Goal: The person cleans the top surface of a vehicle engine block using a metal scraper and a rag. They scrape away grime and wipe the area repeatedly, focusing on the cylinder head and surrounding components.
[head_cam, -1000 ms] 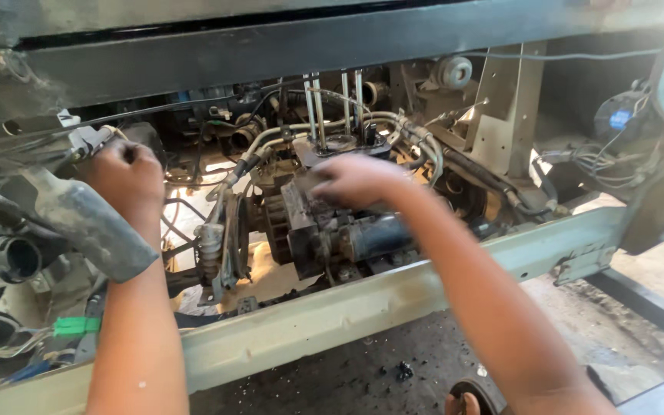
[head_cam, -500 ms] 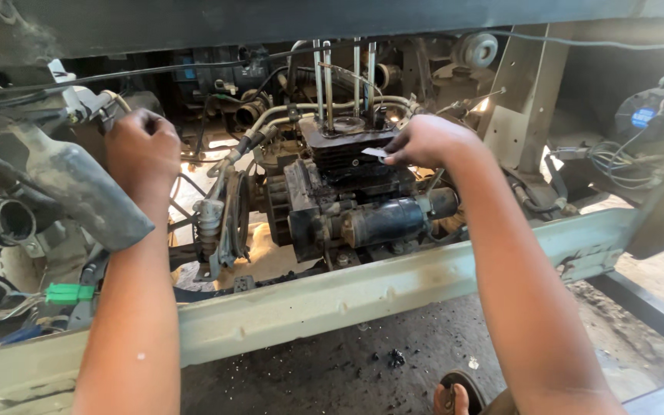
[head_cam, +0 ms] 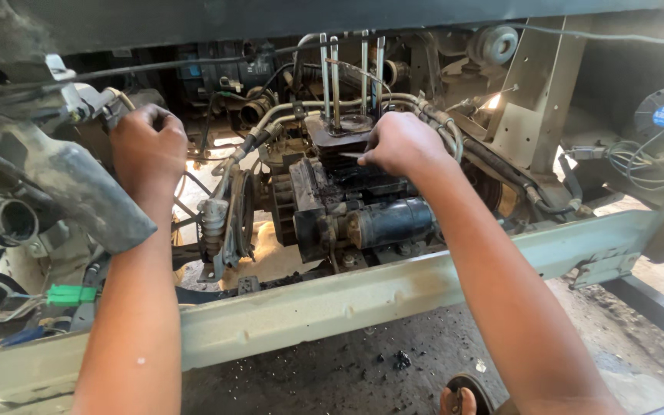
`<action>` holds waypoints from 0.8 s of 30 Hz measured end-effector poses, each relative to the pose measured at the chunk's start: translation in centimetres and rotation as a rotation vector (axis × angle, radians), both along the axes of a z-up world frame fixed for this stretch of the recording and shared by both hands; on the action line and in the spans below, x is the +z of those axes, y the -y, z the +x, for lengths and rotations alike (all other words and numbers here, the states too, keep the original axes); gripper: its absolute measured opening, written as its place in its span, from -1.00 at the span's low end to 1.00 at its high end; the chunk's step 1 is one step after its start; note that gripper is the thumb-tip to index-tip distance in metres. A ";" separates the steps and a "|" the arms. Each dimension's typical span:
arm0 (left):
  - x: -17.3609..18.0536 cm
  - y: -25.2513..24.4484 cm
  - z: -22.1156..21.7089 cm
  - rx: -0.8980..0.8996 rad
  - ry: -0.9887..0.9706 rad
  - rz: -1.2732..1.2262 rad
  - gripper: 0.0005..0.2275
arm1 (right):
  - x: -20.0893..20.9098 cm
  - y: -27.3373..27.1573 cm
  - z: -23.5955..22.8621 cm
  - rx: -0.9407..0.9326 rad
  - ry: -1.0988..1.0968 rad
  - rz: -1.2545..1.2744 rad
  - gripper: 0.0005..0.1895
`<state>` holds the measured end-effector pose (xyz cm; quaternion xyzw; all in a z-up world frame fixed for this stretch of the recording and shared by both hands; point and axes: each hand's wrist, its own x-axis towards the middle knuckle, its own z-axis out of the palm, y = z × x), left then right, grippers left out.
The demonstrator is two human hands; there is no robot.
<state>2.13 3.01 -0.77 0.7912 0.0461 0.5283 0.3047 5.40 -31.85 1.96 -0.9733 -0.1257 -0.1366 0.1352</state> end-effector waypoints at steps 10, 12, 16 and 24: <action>-0.3 -0.4 0.3 0.001 -0.027 -0.033 -0.83 | 1.0 10.4 2.7 -0.497 -0.029 -0.164 -0.50; -0.5 -0.5 0.5 -0.011 -0.033 -0.026 -0.83 | 2.1 13.3 3.1 -0.369 -0.176 -0.026 -0.48; -0.8 -0.4 0.8 0.014 0.029 0.082 -0.83 | 3.4 15.6 1.8 -0.195 -0.153 -0.028 -0.49; -0.2 0.7 -0.3 0.041 -0.119 -0.007 -0.84 | 3.4 6.6 0.0 -0.080 -0.164 -0.130 -0.55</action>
